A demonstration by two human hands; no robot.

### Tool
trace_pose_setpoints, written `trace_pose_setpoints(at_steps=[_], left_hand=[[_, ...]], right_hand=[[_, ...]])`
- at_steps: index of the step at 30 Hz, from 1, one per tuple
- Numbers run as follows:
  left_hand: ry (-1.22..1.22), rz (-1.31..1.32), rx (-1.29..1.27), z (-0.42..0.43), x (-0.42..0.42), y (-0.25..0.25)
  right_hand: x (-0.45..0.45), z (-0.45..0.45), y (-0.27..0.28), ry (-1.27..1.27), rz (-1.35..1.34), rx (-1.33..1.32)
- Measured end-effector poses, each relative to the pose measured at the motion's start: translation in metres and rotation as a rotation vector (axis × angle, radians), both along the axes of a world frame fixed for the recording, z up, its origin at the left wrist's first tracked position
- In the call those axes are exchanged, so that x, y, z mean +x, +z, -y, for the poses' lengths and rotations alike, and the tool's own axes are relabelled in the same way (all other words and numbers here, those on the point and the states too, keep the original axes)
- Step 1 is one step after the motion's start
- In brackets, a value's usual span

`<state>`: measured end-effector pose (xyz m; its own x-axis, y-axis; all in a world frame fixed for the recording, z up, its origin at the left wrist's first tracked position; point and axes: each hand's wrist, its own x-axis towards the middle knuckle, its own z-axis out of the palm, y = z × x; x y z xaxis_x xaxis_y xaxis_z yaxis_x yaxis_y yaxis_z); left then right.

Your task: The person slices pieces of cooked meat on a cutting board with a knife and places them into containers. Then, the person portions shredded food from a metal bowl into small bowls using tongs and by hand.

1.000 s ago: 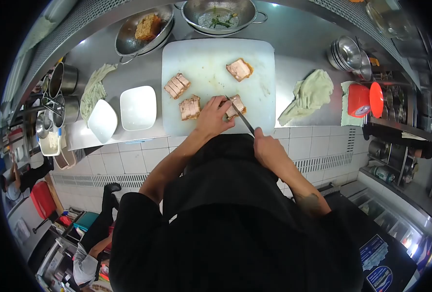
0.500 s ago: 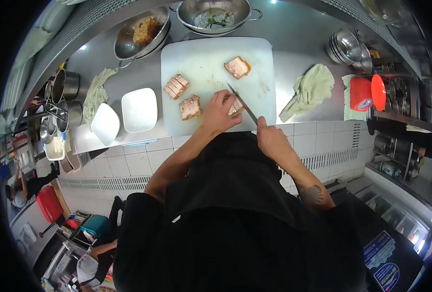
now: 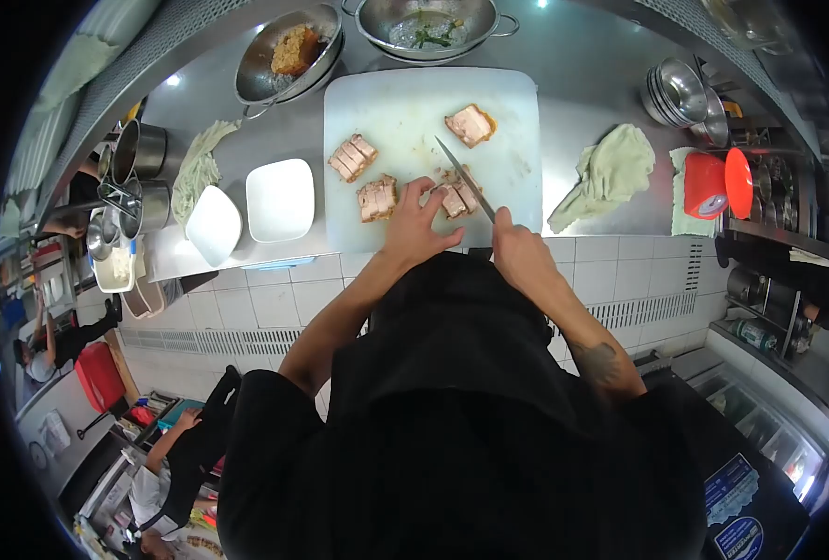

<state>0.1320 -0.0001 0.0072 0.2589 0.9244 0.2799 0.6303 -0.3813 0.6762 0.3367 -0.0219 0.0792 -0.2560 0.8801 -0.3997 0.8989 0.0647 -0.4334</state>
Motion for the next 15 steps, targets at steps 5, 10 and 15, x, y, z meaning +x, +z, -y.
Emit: trace_pose_setpoints(at_steps=[5, 10, 15], left_hand=[[-0.063, -0.035, -0.009, -0.005, -0.009, -0.014], [-0.081, 0.019, -0.034, -0.007, -0.006, -0.020], [-0.071, 0.008, -0.054, -0.007, -0.004, -0.027]], right_hand=[[0.000, 0.021, 0.017, 0.076, 0.070, -0.107], [-0.010, 0.024, -0.011, 0.045, 0.030, -0.083], [-0.037, 0.000, -0.056, -0.013, -0.067, 0.057]])
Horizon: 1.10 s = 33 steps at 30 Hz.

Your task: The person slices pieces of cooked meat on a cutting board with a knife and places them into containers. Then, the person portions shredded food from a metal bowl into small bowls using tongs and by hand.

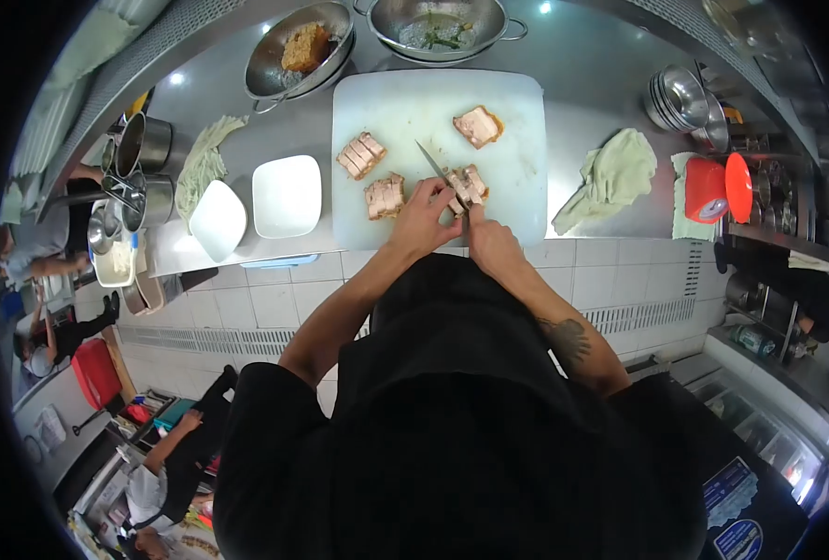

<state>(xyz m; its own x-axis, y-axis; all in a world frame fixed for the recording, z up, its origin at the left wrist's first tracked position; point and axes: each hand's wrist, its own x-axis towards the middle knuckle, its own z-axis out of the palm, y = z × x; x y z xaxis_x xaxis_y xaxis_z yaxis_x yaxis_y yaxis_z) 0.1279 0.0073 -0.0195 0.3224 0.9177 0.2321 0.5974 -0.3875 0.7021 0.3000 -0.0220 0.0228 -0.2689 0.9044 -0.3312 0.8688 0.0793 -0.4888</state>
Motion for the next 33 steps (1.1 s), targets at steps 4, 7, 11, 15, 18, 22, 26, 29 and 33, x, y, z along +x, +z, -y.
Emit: trace_pose_setpoints(at_steps=[4, 7, 11, 15, 18, 22, 26, 29, 33], left_hand=[[0.080, -0.041, -0.092, 0.006, 0.004, 0.010], [0.128, -0.180, 0.039, 0.001, 0.019, 0.030], [0.117, -0.189, 0.060, -0.009, 0.029, -0.002], [0.062, -0.142, 0.054, -0.009, 0.029, -0.010], [0.099, -0.164, 0.031, -0.008, 0.034, 0.008], [0.129, -0.101, 0.131, -0.015, 0.052, -0.003], [0.145, -0.106, 0.206, -0.027, 0.043, -0.021], [0.267, -0.300, 0.294, -0.047, 0.025, -0.025], [0.236, -0.348, 0.092, -0.058, 0.002, -0.018]], right_hand=[[0.021, 0.014, 0.039, -0.064, -0.062, 0.005], [0.042, 0.027, 0.069, -0.137, -0.048, 0.017], [0.065, 0.031, 0.067, -0.243, -0.025, 0.072], [0.077, 0.037, 0.061, -0.263, -0.045, 0.112], [0.082, 0.039, 0.058, -0.281, -0.068, 0.124], [0.093, 0.042, 0.058, -0.321, -0.068, 0.100], [0.109, 0.040, 0.044, -0.292, -0.162, 0.120], [0.102, 0.031, 0.062, -0.285, 0.002, 0.077], [0.087, 0.013, 0.073, -0.289, 0.058, 0.025]])
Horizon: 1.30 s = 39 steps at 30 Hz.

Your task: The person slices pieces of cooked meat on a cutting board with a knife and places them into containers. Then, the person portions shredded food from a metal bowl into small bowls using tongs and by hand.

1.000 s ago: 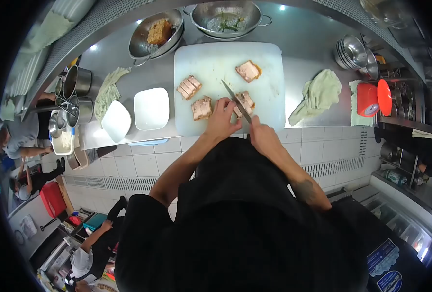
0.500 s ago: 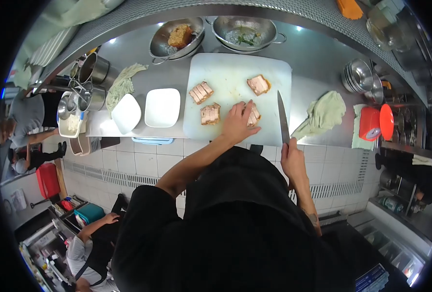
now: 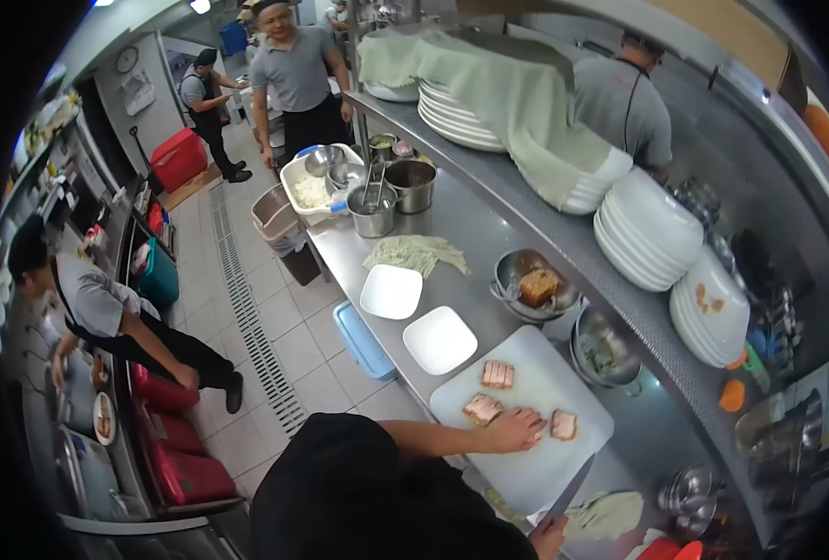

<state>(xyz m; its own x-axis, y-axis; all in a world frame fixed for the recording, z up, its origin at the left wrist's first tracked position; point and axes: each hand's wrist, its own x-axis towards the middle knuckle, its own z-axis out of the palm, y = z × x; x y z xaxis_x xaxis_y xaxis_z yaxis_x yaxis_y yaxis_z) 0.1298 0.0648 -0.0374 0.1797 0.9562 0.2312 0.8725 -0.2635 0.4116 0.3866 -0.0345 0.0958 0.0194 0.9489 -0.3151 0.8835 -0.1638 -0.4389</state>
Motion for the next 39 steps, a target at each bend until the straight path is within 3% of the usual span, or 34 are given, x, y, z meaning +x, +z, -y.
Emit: trace_pose_setpoints(at_steps=[5, 7, 10, 13, 16, 20, 22, 26, 29, 31, 32, 35, 37, 39], left_hand=[[0.061, 0.029, 0.045, -0.003, 0.040, 0.053], [0.051, -0.031, -0.139, -0.022, 0.052, 0.073], [-0.104, -0.154, -0.338, -0.056, 0.068, 0.064], [-0.067, -0.196, -0.361, -0.088, 0.088, 0.028], [-0.090, -0.229, -0.402, -0.090, 0.086, 0.036], [-0.082, -0.153, -0.382, -0.067, 0.090, 0.070], [-0.005, 0.070, -0.098, -0.041, 0.102, 0.060], [-0.020, 0.153, -0.020, 0.018, 0.108, 0.030], [0.020, 0.069, -0.023, 0.041, 0.096, 0.052], [-0.006, -0.209, -0.060, 0.043, 0.086, 0.060], [-0.001, -0.207, -0.061, 0.040, 0.084, 0.049], [-0.154, -0.231, 0.099, 0.018, 0.069, 0.002], [-0.449, -0.240, 0.195, 0.001, 0.064, -0.011], [-0.522, -0.323, 0.056, -0.019, 0.066, -0.012]], right_hand=[[0.041, 0.019, -0.006, -0.049, -0.082, 0.033], [0.050, 0.018, -0.016, -0.062, -0.070, 0.028], [0.061, 0.019, -0.020, -0.041, -0.093, -0.006], [0.059, 0.020, -0.013, -0.046, -0.107, 0.010], [0.059, 0.022, -0.011, -0.052, -0.114, 0.014], [0.064, 0.021, -0.010, -0.058, -0.113, 0.018], [0.066, 0.018, -0.010, -0.059, -0.109, 0.013], [0.075, 0.017, -0.014, -0.064, -0.093, 0.027], [0.075, 0.017, -0.013, -0.069, -0.076, 0.036], [0.070, 0.017, -0.001, -0.058, -0.122, 0.028], [0.067, 0.016, 0.006, -0.059, -0.168, 0.025], [0.069, 0.012, -0.001, -0.030, -0.112, 0.034], [0.057, 0.011, 0.018, -0.039, -0.146, 0.009], [0.054, 0.011, 0.019, -0.053, -0.179, -0.013]])
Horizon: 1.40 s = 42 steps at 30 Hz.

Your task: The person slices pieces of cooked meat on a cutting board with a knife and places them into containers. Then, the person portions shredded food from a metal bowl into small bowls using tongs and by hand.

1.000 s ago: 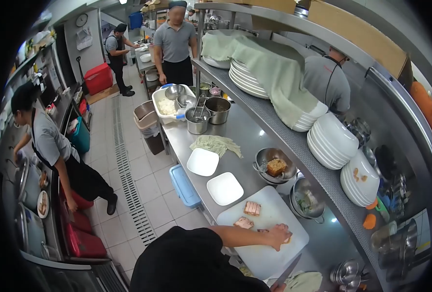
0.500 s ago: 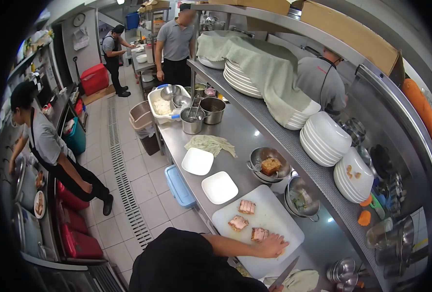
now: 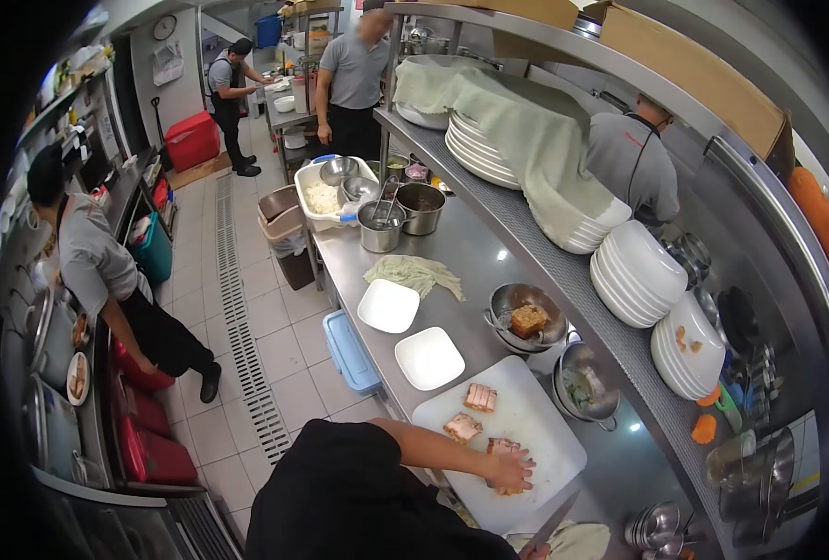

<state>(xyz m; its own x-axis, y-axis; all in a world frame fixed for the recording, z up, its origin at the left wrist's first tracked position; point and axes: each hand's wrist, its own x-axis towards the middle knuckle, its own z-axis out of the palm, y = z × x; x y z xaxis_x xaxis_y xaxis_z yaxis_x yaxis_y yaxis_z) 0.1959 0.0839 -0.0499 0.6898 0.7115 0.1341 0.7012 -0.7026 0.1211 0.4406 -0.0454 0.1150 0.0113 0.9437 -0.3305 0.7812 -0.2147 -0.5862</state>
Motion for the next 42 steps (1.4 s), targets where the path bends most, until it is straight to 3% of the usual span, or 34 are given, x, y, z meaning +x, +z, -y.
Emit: trace_pose_setpoints(at_steps=[1, 4, 8, 10, 11, 12, 13, 14, 15, 16, 19, 20, 22, 25, 28, 29, 30, 31, 32, 35, 38, 42], left_hand=[[-0.050, -0.118, -0.120, -0.006, 0.000, 0.000], [-0.044, -0.124, -0.198, -0.002, -0.001, 0.035], [0.064, -0.052, -0.205, 0.025, -0.001, 0.041], [0.392, 0.014, -0.121, 0.044, 0.004, 0.041], [0.357, 0.109, -0.272, 0.041, -0.008, 0.058], [0.306, 0.264, -0.067, 0.040, -0.019, 0.039], [0.234, 0.282, -0.133, 0.035, -0.038, 0.064], [0.345, 0.633, 0.129, 0.032, -0.044, 0.047], [0.396, 0.657, 0.114, 0.037, -0.057, 0.077], [0.340, 0.654, 0.014, 0.030, -0.078, 0.096], [0.636, 0.549, -0.190, 0.024, -0.104, 0.116], [0.633, 0.545, -0.198, 0.023, -0.101, 0.118], [0.576, 0.235, -0.421, 0.019, -0.095, 0.124], [0.571, 0.027, -0.655, 0.016, -0.063, 0.117], [0.456, -0.083, -0.640, 0.013, -0.041, 0.103], [0.423, -0.172, -0.517, 0.009, -0.035, 0.070], [0.437, -0.199, -0.385, -0.005, -0.028, 0.002], [0.439, -0.219, -0.323, 0.002, -0.031, 0.029], [0.460, -0.162, -0.363, -0.001, -0.030, 0.030], [0.533, -0.076, -0.497, 0.006, -0.030, 0.059], [0.556, 0.015, -0.497, 0.008, -0.027, 0.055], [0.500, -0.043, -0.417, -0.001, -0.029, 0.035]], right_hand=[[0.003, -0.001, -0.009, 0.014, 0.034, 0.017], [-0.003, -0.001, -0.003, 0.005, 0.068, 0.014], [-0.005, 0.007, -0.005, 0.041, 0.027, 0.043], [0.019, -0.005, -0.083, -0.059, 0.065, 0.110], [-0.001, 0.000, -0.045, 0.043, 0.094, 0.303], [-0.020, 0.002, -0.011, -0.051, 0.074, 0.149], [0.007, 0.001, -0.062, 0.006, 0.069, 0.339], [-0.004, 0.001, -0.038, -0.143, -0.007, 0.055], [-0.011, 0.001, -0.017, -0.154, -0.009, 0.001], [-0.011, 0.002, -0.015, -0.153, -0.029, 0.023], [-0.002, 0.007, -0.030, -0.151, 0.012, 0.038], [0.000, 0.010, -0.033, -0.156, 0.012, 0.030], [-0.001, 0.008, -0.043, -0.125, 0.018, 0.011], [-0.007, 0.009, -0.044, -0.088, 0.011, 0.003], [-0.013, 0.010, -0.039, -0.054, 0.009, 0.044], [-0.014, 0.012, -0.042, -0.035, -0.020, 0.133], [-0.012, 0.009, -0.050, -0.085, -0.048, 0.074], [-0.026, 0.010, -0.032, -0.034, -0.061, 0.220], [-0.018, 0.009, -0.049, 0.011, 0.019, 0.299], [-0.018, 0.007, -0.046, 0.042, 0.042, 0.200], [-0.004, -0.003, -0.071, -0.038, 0.209, 0.048], [-0.017, 0.005, -0.033, 0.022, 0.027, 0.059]])
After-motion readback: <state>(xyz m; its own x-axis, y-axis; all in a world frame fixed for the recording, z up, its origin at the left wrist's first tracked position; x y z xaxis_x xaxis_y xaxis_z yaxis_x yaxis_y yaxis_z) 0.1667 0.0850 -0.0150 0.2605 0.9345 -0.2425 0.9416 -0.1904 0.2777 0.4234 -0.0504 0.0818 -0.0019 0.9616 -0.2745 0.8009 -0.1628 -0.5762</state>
